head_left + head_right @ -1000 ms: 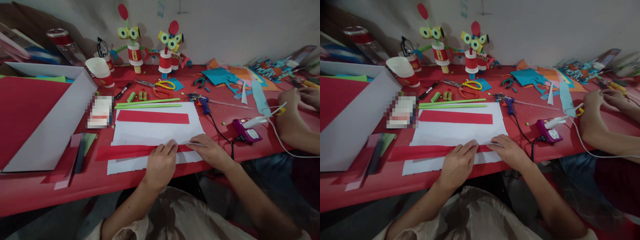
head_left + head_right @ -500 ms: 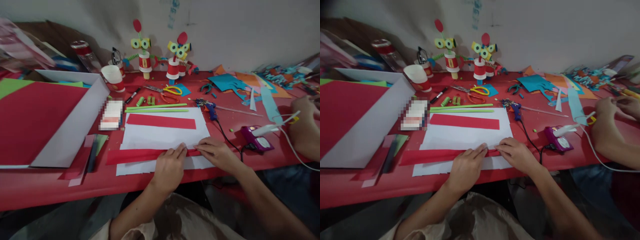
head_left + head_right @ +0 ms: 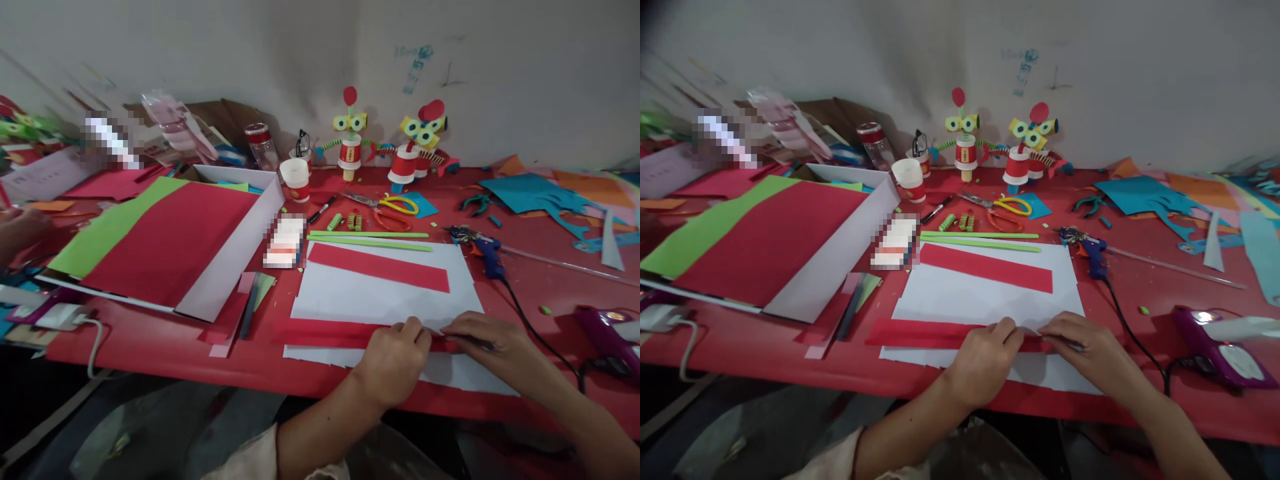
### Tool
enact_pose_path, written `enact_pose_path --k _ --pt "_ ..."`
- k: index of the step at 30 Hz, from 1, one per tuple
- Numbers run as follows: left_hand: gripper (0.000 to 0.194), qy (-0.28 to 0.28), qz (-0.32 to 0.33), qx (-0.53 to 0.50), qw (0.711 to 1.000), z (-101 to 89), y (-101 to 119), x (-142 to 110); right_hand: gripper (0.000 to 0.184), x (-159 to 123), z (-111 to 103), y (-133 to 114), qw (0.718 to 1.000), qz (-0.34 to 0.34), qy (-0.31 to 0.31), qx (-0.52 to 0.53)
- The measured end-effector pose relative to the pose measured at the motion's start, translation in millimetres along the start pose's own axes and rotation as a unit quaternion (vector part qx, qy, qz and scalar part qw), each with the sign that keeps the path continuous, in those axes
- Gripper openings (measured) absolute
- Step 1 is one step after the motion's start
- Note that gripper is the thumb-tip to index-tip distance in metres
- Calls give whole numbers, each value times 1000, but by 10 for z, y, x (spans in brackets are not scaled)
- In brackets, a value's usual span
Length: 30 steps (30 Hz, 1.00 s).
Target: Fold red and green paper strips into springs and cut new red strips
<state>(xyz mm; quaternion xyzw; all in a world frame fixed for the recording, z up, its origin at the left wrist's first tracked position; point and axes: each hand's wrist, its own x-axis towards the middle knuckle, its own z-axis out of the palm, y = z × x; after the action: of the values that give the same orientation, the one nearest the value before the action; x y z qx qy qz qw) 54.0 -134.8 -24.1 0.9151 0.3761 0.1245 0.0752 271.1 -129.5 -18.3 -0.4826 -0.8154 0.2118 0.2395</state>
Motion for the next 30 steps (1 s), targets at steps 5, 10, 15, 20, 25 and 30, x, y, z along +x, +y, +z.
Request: enact_pose_path --k 5,10,15,20,25,30 --pt "18 -21 4 -8 1000 -8 -20 6 21 7 15 42 1000 -22 10 1" --pt "31 -10 -14 -9 1000 1 -37 -53 18 -2 8 -62 999 -2 25 23" --pt "32 34 13 35 999 49 -72 -85 17 -23 16 -70 998 -16 13 54" --pt "34 62 38 66 995 21 -63 -115 20 -97 35 -68 998 -59 22 -8" --pt "36 61 48 75 994 -3 -49 -112 23 -139 56 -105 985 -108 31 -133" --pt "37 38 45 83 995 5 -27 -108 23 -191 83 -93 977 -108 33 -182"
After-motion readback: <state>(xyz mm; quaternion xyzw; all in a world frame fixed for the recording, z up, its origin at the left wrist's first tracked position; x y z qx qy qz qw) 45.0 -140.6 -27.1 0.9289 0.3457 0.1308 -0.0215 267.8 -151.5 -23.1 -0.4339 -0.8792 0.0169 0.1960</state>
